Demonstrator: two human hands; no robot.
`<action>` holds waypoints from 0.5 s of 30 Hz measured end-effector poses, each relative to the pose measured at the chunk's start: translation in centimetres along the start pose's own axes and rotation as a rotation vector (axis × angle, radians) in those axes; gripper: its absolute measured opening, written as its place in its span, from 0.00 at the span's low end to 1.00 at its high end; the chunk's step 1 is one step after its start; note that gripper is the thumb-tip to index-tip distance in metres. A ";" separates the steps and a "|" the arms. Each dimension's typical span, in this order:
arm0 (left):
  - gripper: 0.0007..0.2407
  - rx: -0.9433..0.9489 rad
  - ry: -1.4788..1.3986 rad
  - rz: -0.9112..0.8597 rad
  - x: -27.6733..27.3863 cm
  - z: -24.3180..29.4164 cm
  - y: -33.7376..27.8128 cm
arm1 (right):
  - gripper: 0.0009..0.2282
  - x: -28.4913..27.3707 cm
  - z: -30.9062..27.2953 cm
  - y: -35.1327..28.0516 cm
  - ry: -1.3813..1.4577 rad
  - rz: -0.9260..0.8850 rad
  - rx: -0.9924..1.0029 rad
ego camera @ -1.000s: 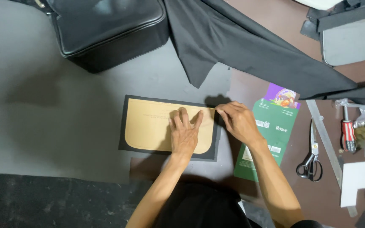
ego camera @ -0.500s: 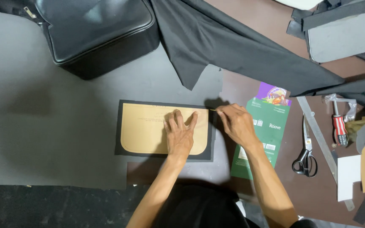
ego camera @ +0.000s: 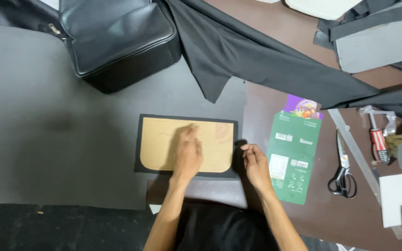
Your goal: Cutting a leather piece, tracing a pattern template, and applying glue to the edges.
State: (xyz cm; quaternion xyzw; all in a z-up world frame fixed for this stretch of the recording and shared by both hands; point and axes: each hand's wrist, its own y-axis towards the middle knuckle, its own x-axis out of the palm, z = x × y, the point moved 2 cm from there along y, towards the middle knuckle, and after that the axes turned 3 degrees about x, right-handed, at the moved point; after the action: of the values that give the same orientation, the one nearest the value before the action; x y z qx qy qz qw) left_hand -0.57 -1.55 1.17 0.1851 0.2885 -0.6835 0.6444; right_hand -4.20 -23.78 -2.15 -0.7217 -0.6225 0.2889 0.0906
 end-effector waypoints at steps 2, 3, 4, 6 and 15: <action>0.18 -0.112 0.056 0.126 -2.6 -1.7 -0.8 | 0.11 0.5 -0.2 -0.7 -0.100 -0.003 0.004; 0.18 -0.222 0.101 0.252 -4.0 -2.5 -1.3 | 0.12 0.6 -0.2 -1.0 -0.211 -0.001 0.009; 0.18 -0.221 0.106 0.252 -4.2 -4.4 -2.0 | 0.12 1.0 0.1 -1.1 -0.206 -0.003 0.009; 0.23 -0.382 0.253 0.320 -4.8 -8.4 -3.5 | 0.15 1.7 1.0 -1.1 -0.272 0.027 0.093; 0.19 -0.305 0.144 0.443 -4.9 -13.2 -4.5 | 0.07 2.6 7.9 1.5 0.211 -0.031 0.145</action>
State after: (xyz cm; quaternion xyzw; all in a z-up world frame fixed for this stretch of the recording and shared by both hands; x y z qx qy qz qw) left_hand -6.12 10.61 -5.15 0.1929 0.3856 -0.4597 0.7764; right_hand -6.93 -23.40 -10.10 -0.7299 -0.5981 0.2540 0.2121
